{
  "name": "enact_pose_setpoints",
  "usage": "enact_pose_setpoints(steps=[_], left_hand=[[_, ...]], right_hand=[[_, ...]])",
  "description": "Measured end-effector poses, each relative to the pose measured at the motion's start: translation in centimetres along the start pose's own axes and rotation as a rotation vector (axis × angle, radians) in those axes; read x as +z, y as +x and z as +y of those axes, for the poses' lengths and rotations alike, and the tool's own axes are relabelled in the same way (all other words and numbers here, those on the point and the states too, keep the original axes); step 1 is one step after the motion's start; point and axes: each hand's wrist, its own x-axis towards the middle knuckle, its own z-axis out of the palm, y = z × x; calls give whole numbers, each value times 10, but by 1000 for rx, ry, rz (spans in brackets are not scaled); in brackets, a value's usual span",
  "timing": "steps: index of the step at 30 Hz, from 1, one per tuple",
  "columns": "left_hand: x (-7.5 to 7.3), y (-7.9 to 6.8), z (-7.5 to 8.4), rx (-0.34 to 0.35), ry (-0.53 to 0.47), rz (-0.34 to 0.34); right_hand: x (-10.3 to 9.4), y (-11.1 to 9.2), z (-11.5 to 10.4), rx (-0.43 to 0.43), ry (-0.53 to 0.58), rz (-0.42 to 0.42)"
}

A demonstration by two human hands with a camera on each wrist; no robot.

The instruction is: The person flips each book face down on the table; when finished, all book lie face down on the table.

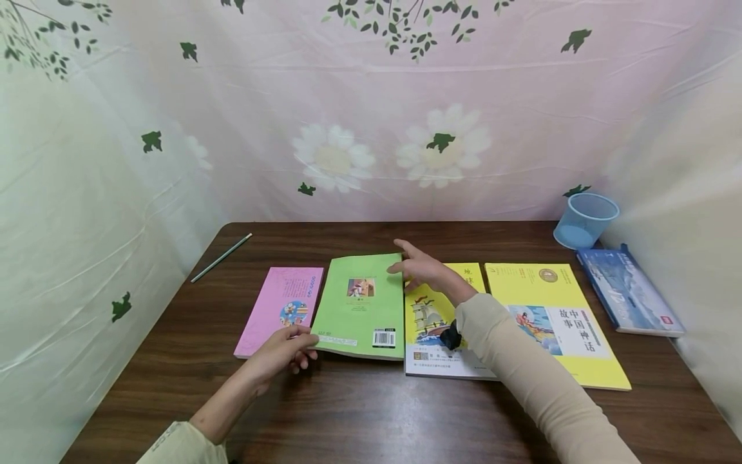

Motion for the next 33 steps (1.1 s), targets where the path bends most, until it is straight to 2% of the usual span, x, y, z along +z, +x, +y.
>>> enact_pose_setpoints(steps=[15, 33], left_hand=[[0, -3, -2, -26, -3, -36], [-4, -7, -13, 2, 22, -132]], right_hand=[[3, -1, -1, 0, -47, 3], [10, 0, -4, -23, -182, 24]])
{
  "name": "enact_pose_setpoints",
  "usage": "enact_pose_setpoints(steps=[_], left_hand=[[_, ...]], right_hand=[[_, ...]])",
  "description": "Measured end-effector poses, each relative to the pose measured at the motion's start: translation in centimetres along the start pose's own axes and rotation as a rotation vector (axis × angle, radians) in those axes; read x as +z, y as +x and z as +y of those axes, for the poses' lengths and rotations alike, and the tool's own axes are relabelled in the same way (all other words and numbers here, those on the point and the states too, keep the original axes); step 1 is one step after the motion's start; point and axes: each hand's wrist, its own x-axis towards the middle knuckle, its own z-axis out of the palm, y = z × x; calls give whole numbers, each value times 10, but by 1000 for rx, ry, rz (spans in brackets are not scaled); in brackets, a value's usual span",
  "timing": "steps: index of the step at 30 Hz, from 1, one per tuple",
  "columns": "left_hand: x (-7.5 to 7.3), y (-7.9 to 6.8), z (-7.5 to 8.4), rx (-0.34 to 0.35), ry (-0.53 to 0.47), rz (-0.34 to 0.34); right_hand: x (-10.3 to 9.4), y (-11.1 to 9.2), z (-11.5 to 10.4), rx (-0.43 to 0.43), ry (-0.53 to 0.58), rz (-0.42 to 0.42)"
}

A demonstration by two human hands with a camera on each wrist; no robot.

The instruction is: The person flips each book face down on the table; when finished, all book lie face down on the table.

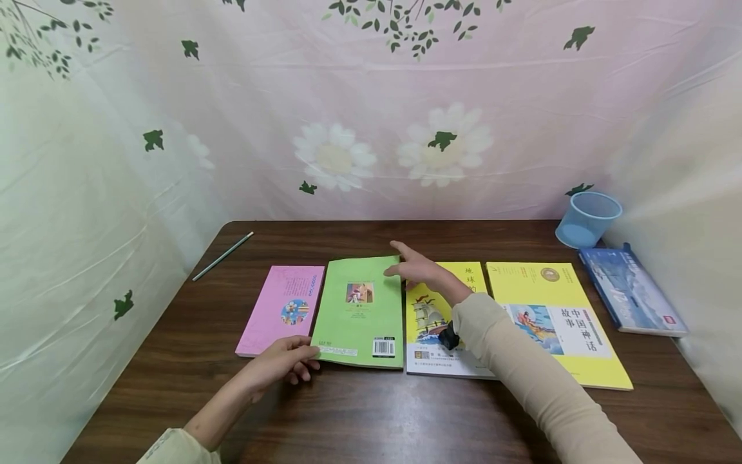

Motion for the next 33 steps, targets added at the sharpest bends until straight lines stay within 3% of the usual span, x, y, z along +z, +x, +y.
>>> enact_pose_setpoints(steps=[33], left_hand=[[-1, -11, -1, 18, 75, -14]], right_hand=[[3, -4, -13, 57, -117, 9]])
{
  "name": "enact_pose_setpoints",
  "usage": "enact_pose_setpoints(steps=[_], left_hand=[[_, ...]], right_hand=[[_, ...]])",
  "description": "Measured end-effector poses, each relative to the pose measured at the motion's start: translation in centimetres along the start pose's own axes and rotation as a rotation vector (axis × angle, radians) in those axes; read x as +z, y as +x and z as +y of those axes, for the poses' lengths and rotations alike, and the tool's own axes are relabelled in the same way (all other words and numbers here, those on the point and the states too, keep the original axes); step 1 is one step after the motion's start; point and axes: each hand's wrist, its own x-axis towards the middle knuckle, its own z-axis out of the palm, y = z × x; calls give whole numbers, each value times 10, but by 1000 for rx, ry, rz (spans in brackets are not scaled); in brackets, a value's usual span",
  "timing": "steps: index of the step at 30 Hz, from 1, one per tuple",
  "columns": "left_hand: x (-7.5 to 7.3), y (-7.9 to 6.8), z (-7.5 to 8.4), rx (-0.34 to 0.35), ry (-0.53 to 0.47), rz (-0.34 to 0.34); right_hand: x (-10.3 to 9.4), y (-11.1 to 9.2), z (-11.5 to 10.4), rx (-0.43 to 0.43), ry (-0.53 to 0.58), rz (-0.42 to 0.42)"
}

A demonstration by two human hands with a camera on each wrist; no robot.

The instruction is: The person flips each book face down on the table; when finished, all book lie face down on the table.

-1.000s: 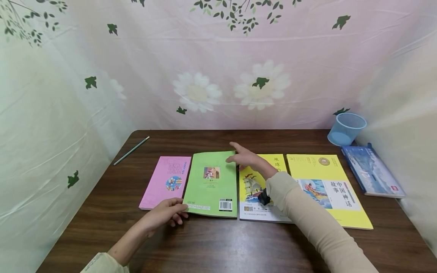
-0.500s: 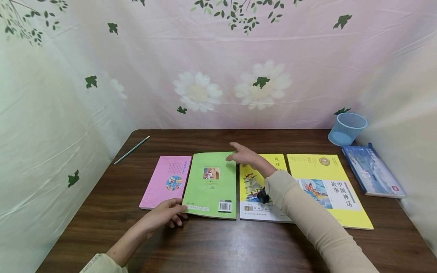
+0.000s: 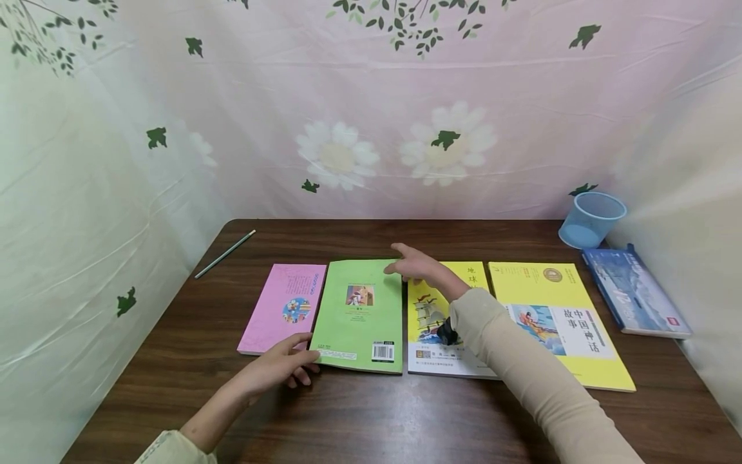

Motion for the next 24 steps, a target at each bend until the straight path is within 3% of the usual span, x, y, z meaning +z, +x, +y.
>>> enact_pose_setpoints(steps=[12, 24], left_hand=[[-5, -2, 1, -26, 47, -42], [-11, -8, 0, -23, 61, -88]], right_hand=[[-2, -1, 1, 39, 42, -16], [-8, -6, -2, 18, 38, -17]])
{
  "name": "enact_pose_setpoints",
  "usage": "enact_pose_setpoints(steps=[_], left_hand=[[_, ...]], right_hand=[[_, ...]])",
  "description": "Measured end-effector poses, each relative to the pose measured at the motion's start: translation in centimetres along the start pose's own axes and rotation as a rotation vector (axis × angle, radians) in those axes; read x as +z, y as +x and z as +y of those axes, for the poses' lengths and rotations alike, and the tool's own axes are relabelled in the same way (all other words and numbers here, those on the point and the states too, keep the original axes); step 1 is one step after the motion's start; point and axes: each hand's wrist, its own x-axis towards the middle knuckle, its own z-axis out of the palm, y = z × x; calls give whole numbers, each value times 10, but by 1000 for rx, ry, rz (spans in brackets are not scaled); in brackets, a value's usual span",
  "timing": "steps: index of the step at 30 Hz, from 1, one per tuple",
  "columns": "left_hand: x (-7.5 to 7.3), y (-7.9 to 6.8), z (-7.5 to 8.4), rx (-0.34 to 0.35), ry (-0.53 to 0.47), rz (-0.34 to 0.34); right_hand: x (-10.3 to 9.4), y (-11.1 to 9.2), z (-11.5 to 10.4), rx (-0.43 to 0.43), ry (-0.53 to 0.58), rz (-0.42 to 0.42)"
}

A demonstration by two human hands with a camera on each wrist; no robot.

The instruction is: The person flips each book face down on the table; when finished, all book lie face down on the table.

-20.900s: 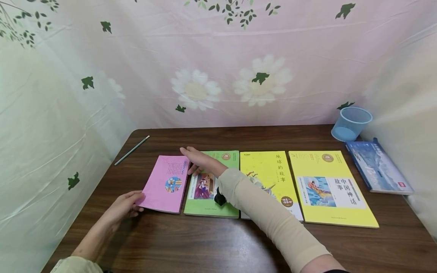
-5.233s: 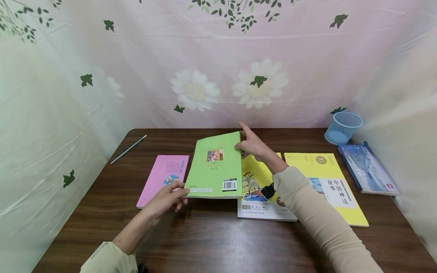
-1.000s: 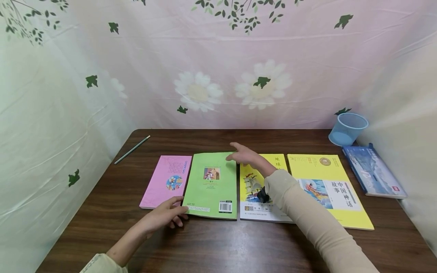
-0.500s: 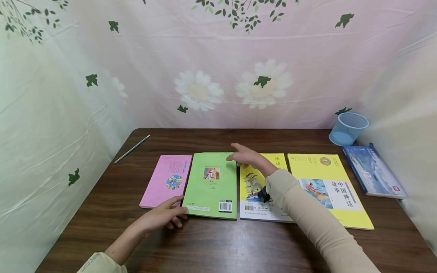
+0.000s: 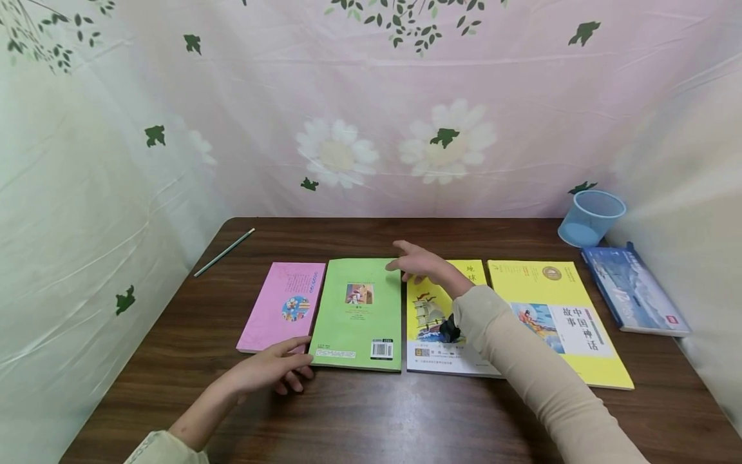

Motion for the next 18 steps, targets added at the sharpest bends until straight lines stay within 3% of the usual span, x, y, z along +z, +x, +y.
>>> enact_pose_setpoints(steps=[18], left_hand=[[1, -3, -2, 8, -39, -28]], right_hand=[[2, 4, 7, -27, -33, -19]])
